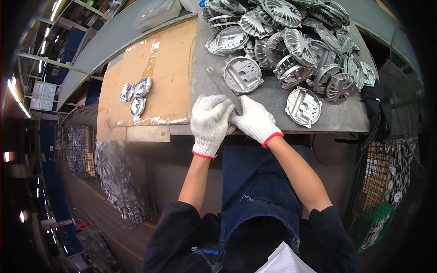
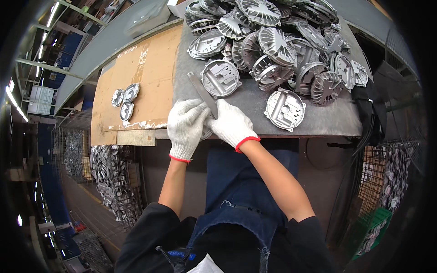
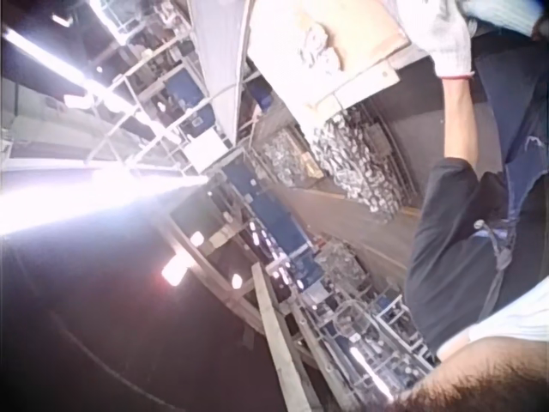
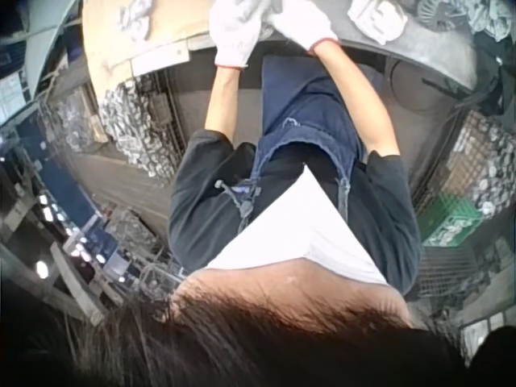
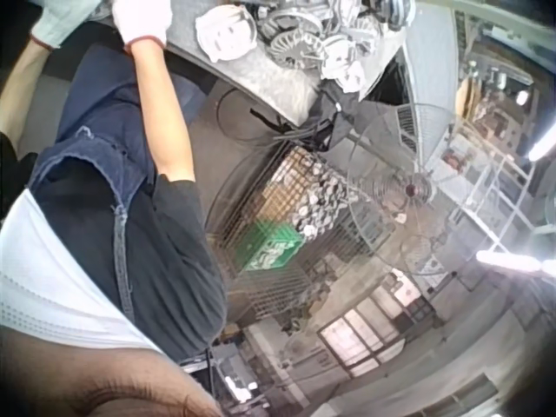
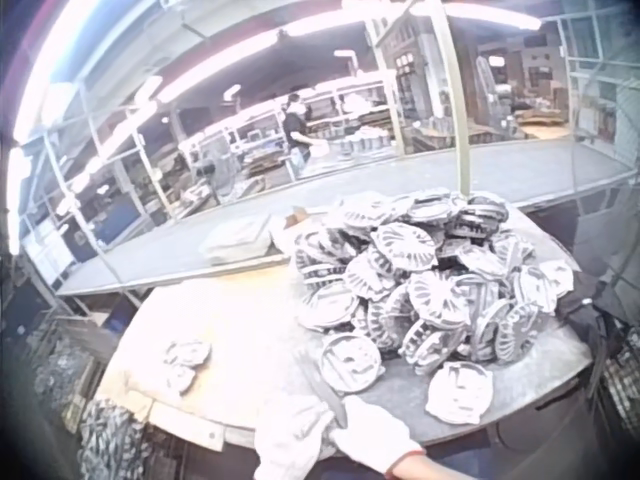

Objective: The person files the edges of circular metal components by hand with a hand file to remove burrs and imperfections, bracing each component on a cardboard surface.

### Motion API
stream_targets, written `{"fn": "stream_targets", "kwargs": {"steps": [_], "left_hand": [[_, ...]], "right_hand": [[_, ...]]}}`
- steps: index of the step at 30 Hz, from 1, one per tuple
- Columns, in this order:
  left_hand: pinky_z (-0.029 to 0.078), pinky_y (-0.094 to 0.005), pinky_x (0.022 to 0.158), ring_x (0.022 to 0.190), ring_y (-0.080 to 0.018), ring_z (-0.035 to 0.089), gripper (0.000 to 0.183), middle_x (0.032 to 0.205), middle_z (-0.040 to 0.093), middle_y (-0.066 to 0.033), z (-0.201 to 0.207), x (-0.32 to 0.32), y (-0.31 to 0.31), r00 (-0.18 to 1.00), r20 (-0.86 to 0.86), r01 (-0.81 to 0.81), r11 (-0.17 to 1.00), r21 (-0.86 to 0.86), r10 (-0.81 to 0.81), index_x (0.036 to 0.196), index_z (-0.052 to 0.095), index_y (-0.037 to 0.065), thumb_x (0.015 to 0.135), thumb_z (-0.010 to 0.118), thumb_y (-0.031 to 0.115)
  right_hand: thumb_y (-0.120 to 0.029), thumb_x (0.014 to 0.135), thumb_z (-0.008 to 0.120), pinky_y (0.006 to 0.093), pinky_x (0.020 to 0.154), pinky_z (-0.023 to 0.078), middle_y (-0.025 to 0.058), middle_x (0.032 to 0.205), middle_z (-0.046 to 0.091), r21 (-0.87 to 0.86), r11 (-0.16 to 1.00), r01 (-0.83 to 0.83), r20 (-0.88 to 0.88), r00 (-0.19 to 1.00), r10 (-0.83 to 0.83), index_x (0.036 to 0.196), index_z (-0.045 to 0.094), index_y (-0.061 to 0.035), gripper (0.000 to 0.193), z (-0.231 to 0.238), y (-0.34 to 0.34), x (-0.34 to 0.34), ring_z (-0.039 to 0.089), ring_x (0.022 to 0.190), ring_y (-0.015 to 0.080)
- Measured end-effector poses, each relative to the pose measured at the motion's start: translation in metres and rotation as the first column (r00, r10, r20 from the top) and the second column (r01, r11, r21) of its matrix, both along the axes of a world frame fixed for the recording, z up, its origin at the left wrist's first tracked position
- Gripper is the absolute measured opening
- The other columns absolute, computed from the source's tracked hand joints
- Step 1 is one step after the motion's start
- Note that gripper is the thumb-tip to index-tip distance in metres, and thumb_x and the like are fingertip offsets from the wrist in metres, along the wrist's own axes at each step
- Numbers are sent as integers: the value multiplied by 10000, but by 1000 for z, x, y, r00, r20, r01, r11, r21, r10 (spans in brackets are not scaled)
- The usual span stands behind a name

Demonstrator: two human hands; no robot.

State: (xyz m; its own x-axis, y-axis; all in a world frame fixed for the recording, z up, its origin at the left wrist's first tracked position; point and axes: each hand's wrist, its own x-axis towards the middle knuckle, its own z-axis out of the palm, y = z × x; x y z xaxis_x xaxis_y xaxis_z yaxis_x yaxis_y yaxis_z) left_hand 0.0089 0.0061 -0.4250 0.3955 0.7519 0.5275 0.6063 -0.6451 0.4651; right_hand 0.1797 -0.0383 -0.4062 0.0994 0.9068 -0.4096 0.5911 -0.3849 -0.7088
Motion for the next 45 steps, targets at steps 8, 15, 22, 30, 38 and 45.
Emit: {"fn": "stream_targets", "kwargs": {"steps": [8, 15, 22, 30, 38, 45], "left_hand": [[620, -354, 949, 1061, -228, 791, 161, 1118, 828, -132, 0, -7, -5, 995, 83, -58, 998, -37, 61, 1059, 887, 25, 921, 902, 107], [627, -307, 949, 1064, -198, 771, 174, 1182, 783, -123, 52, -7, 14, 952, 286, -17, 948, -318, 113, 1134, 852, -38, 980, 859, 42], [578, -401, 1058, 1149, -306, 760, 211, 1087, 846, -106, -2, -16, -1, 994, 69, -59, 945, -323, 86, 1061, 899, 72, 948, 850, 243], [574, -439, 1051, 1136, -318, 757, 193, 1077, 848, -92, -16, -9, 4, 997, 47, -46, 980, -193, 56, 1016, 899, 83, 922, 863, 247], [587, -450, 1007, 1078, -325, 760, 139, 1039, 837, -92, -19, -5, 0, 998, -46, 33, 999, 26, -31, 956, 887, 78, 849, 891, 167], [593, -450, 996, 1070, -327, 761, 164, 1018, 831, -80, -23, -3, 1, 999, -23, 43, 997, 66, -42, 922, 875, 81, 801, 916, 184]], "right_hand": [[-597, 971, 777, 564, 1029, 565, 297, 1224, 767, -1, 1000, 9, -34, 999, -9, 1300, 623, -16, 685, -7, 0, -5, 723, 1230, 489], [-549, 967, 779, 539, 1004, 568, 276, 1150, 786, -71, 997, 36, -100, 994, -43, 1272, 644, -22, 624, 17, -5, 2, 761, 1152, 444], [-532, 931, 832, 474, 951, 602, 248, 1130, 805, -39, 981, 189, -225, 955, -192, 1394, 659, -10, 718, 13, -63, 9, 803, 1028, 391], [-522, 937, 841, 495, 956, 590, 267, 1145, 792, -2, 987, 162, -101, 982, -162, 1371, 656, -5, 700, 1, -92, 29, 779, 1091, 440], [-486, 1034, 780, 517, 760, 611, 246, 902, 782, 207, 978, 8, 114, 993, -32, 1287, 632, -36, 537, 32, -91, 26, 788, 848, 456], [-425, 1090, 730, 450, 491, 549, 115, 609, 690, 498, 843, -205, 454, 890, -51, 1157, 603, -103, 353, 20, -84, 19, 720, 524, 336]]}}
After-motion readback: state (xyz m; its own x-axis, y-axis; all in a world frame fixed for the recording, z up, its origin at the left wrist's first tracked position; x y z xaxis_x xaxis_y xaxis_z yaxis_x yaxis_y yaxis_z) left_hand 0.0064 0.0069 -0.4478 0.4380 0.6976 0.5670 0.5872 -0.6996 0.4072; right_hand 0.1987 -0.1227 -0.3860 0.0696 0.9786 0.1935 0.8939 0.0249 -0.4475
